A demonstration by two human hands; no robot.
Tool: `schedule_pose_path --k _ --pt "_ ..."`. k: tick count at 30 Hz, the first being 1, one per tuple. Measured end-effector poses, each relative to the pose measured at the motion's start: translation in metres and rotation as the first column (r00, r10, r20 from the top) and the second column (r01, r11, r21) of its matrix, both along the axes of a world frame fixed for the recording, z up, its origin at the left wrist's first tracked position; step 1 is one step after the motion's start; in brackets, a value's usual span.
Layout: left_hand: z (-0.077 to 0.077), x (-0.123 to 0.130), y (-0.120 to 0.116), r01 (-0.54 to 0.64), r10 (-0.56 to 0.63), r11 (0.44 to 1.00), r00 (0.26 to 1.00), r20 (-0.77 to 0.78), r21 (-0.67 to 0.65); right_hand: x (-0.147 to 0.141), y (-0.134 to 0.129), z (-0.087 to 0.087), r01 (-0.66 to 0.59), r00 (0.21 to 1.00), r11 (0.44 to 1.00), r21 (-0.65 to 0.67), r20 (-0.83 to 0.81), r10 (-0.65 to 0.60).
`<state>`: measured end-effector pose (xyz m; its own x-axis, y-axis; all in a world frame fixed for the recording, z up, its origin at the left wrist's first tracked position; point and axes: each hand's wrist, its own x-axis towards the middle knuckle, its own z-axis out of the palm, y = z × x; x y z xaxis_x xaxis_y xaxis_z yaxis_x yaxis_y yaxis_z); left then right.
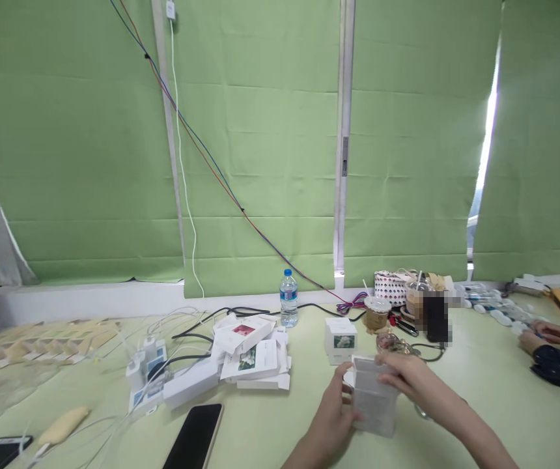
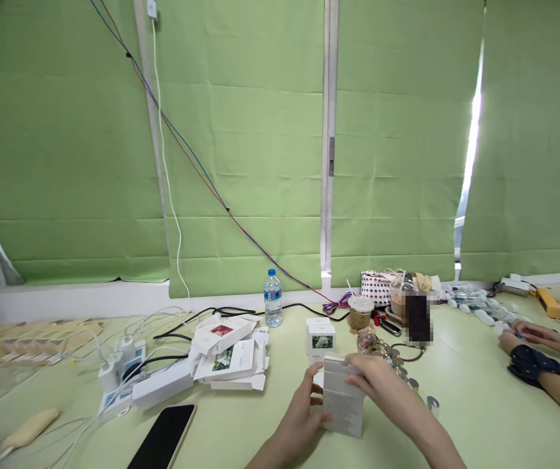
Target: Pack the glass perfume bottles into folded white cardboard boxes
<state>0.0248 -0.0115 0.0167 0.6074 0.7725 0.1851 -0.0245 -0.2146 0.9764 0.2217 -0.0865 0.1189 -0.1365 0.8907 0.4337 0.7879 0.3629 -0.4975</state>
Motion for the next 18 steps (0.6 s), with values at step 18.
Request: schedule_pose_path --k 18 --pt "0.008 -0.005 0.000 0.039 -0.035 0.957 0.999 -0.019 0.288 -0.020 -0.008 -0.121 0.108 0.930 0.721 0.684 0.187 -0.317"
